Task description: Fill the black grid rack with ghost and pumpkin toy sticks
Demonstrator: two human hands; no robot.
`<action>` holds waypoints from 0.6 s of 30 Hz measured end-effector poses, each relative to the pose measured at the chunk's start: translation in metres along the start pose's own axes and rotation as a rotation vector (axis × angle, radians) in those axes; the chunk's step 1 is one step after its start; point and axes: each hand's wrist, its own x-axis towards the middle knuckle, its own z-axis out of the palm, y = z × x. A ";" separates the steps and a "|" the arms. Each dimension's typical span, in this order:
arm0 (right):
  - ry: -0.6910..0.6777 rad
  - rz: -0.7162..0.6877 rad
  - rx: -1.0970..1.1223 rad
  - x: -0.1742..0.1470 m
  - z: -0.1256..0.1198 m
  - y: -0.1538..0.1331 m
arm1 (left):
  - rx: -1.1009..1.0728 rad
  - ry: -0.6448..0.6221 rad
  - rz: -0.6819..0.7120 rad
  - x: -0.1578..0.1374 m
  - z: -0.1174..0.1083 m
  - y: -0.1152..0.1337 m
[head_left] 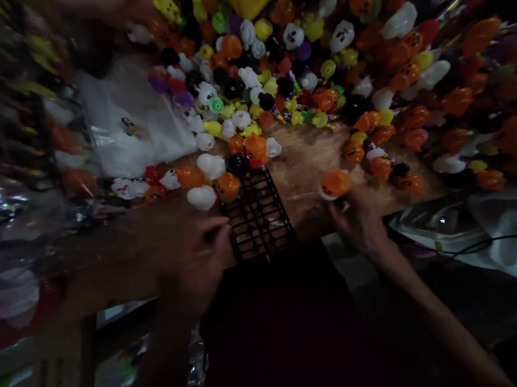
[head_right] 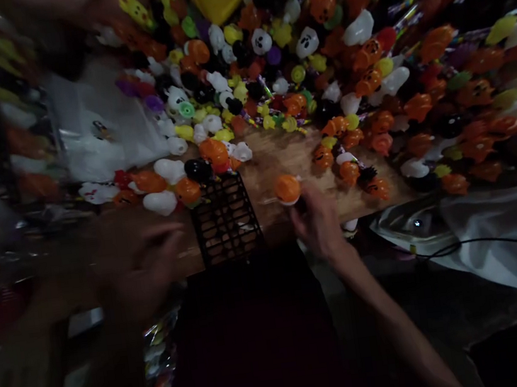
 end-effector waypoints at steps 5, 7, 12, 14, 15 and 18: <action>-0.120 0.023 0.164 -0.010 0.051 -0.036 | -0.010 -0.024 0.050 -0.013 0.071 -0.010; -0.126 0.034 0.191 -0.004 0.056 -0.039 | 0.019 -0.012 0.008 -0.009 0.077 -0.011; -0.074 0.108 0.267 0.013 0.064 -0.037 | 0.060 0.164 0.088 0.003 0.048 0.006; -0.063 0.102 0.293 0.018 0.075 -0.039 | 0.078 0.248 0.114 0.014 0.035 0.012; -0.053 0.095 0.301 0.019 0.082 -0.040 | 0.090 0.253 0.112 0.021 0.031 0.013; 0.009 0.106 0.326 0.021 0.100 -0.042 | 0.122 0.171 0.077 0.042 0.031 0.006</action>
